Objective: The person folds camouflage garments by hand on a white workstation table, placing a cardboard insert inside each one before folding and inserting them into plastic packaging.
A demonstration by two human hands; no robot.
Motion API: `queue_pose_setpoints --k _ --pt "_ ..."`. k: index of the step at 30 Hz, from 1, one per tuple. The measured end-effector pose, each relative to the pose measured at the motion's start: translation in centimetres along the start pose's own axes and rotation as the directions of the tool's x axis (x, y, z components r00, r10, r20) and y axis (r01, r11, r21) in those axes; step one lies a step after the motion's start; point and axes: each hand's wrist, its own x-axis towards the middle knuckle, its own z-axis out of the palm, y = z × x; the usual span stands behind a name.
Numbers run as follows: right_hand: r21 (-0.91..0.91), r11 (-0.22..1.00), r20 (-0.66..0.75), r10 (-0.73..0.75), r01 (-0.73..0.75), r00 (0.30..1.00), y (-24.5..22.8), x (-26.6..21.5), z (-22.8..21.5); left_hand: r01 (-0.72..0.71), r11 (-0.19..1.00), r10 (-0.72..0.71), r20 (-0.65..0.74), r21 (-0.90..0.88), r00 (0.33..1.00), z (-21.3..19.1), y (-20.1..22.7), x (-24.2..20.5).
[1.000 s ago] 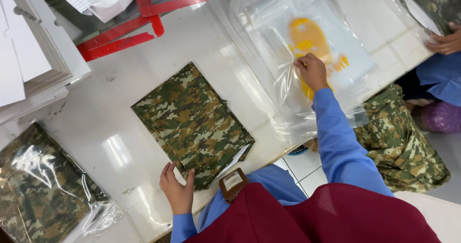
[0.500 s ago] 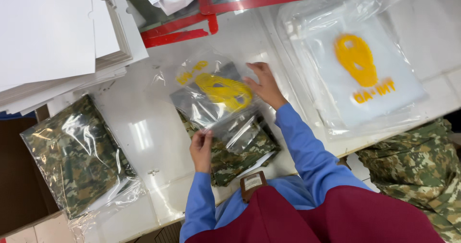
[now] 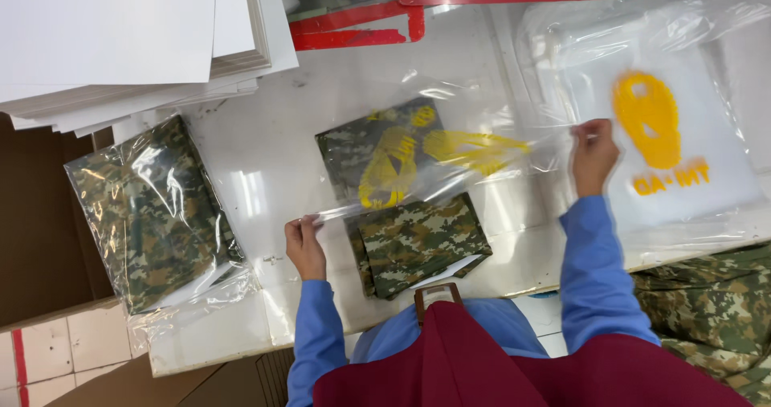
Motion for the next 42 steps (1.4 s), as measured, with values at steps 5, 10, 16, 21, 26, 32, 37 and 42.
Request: queue_pose_setpoints --k 5,10,16,21,26,32,37,42 --pt "-0.254 0.967 -0.427 -0.102 -0.011 0.899 6.3 3.5 -13.1 0.381 0.92 -0.316 0.401 -0.095 0.86 -4.2 1.2 -1.4" --pt "-0.466 0.881 -0.362 -0.107 -0.081 0.926 9.1 2.4 -14.6 -0.045 0.995 -0.018 0.613 0.087 0.79 0.5 3.9 -6.1" --pt "-0.404 0.889 0.384 -0.047 0.213 0.922 4.5 -5.9 -4.2 -0.704 0.695 0.138 0.934 0.145 0.329 10.2 6.6 -13.2" --pt "-0.168 0.907 0.383 -0.301 0.386 0.873 4.1 -8.4 -3.0 -0.658 0.733 0.183 0.881 0.173 0.436 7.0 5.5 -10.1" --pt "-0.37 0.784 -0.19 -0.589 0.499 0.785 5.3 -2.7 -10.2 0.069 0.974 -0.023 0.206 -0.218 0.978 -2.3 6.4 -0.1" --pt "-0.448 0.872 -0.262 -0.339 0.197 0.903 -3.0 -0.4 -10.1 0.506 0.737 -0.373 0.356 -0.447 0.857 -2.0 8.2 -1.2" --pt "0.303 0.951 0.168 -0.111 0.056 0.98 -11.1 -9.5 2.1 0.809 -0.047 -0.403 0.752 -0.586 0.521 2.0 0.9 -4.7" --pt "0.324 0.578 0.942 -0.12 -0.749 0.314 -20.5 -17.9 9.5 0.905 0.375 -0.461 0.807 -0.2 0.369 2.4 4.9 -9.2"
